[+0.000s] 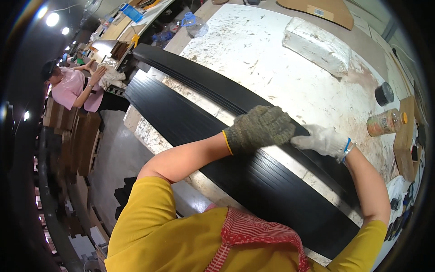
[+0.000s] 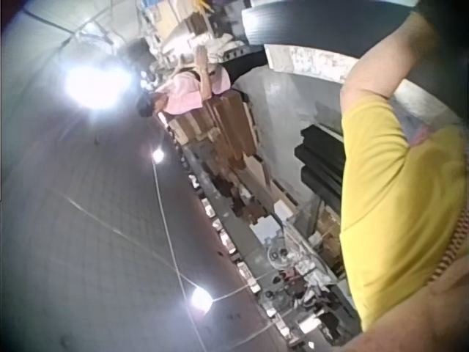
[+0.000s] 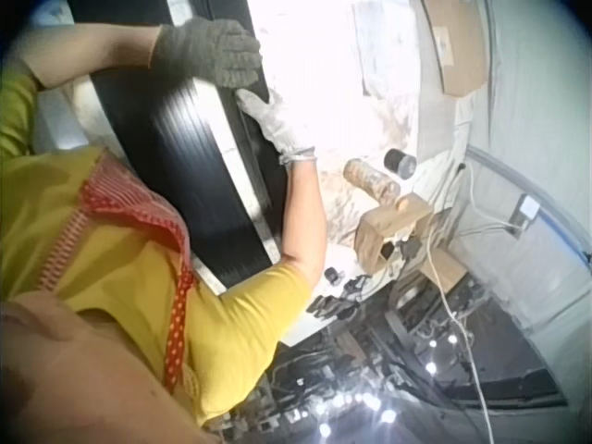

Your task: The person cleans black textured panels by applying liquid from a bottle onto a cloth and wiping the surface of each panel.

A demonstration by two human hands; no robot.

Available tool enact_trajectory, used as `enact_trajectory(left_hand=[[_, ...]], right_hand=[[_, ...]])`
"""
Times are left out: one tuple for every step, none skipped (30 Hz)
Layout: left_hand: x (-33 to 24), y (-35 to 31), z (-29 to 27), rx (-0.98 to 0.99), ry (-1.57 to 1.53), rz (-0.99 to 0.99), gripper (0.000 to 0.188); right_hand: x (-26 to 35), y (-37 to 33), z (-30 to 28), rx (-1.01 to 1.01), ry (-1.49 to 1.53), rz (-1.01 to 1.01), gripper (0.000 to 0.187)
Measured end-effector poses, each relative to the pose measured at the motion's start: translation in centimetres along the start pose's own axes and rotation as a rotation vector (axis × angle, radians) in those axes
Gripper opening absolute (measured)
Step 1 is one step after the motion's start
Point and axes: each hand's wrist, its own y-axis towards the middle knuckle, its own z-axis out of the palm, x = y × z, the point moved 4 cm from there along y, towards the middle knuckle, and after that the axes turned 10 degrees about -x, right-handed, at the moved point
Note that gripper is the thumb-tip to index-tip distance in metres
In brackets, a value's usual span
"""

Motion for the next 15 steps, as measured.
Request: enact_trajectory(left_hand=[[0.4,-0.4,0.2,-0.037,0.054,-0.049,0.044],[0.6,-0.3,0.2,-0.074,0.1,-0.095,0.046],[0.8,-0.4,1.0,0.1,0.028,-0.134,0.056],[0.9,0.0,1.2,0.094,0.016,-0.124,0.056],[1.4,0.1,1.3,0.096,-0.022,-0.172,0.062],[2.2,0.7,0.8,0.09,-0.052,-0.217,0.069],[3.3,1.1,0.9,0.269,-0.074,-0.227,0.082],[3.8,1.2,0.8,0.277,-0.023,-0.247,0.086],[4.6,1.2,1.5,0.458,-0.123,-0.318,0.086],[5.1,1.1,2.0,0.639,-0.224,-0.388,0.086],[5.0,1.3,2.3,0.665,-0.238,-0.39,0.081],[4.6,1.4,2.3,0.665,-0.247,-0.38,0.081],[4.3,1.3,2.1,0.638,-0.232,-0.382,0.079],[4.2,1.1,1.9,0.61,-0.217,-0.38,0.077],[4.0,0.7,1.9,0.574,-0.217,-0.39,0.073]], right_hand=[[-1.0,1.0,-0.3,-0.13,-0.019,-0.2,0.053],[-0.6,1.3,-0.1,-0.156,0.226,-0.334,0.068],[-1.0,1.0,-0.6,-0.23,0.037,-0.266,0.073],[-1.0,0.8,-1.0,-0.298,-0.152,-0.194,0.078],[-0.6,0.9,-0.9,-0.374,-0.262,-0.183,0.08],[0.2,0.7,-0.9,-0.457,-0.381,-0.174,0.082],[1.2,-0.1,-0.7,-0.483,-0.434,-0.106,0.082],[1.5,-0.3,-0.1,-0.485,-0.437,-0.103,0.082],[1.7,-0.5,0.4,-0.553,-0.525,-0.161,0.081],[1.7,-0.7,1.1,-0.619,-0.612,-0.22,0.081],[0.5,-0.8,1.9,-0.787,-0.659,-0.311,0.083],[-0.1,-0.6,2.4,-0.788,-0.656,-0.299,0.083],[-0.6,-0.7,2.9,-0.813,-0.668,-0.285,0.083],[-0.8,-0.9,3.1,-0.843,-0.678,-0.268,0.082],[-0.7,-1.5,3.2,-0.788,-0.651,-0.203,0.08]])
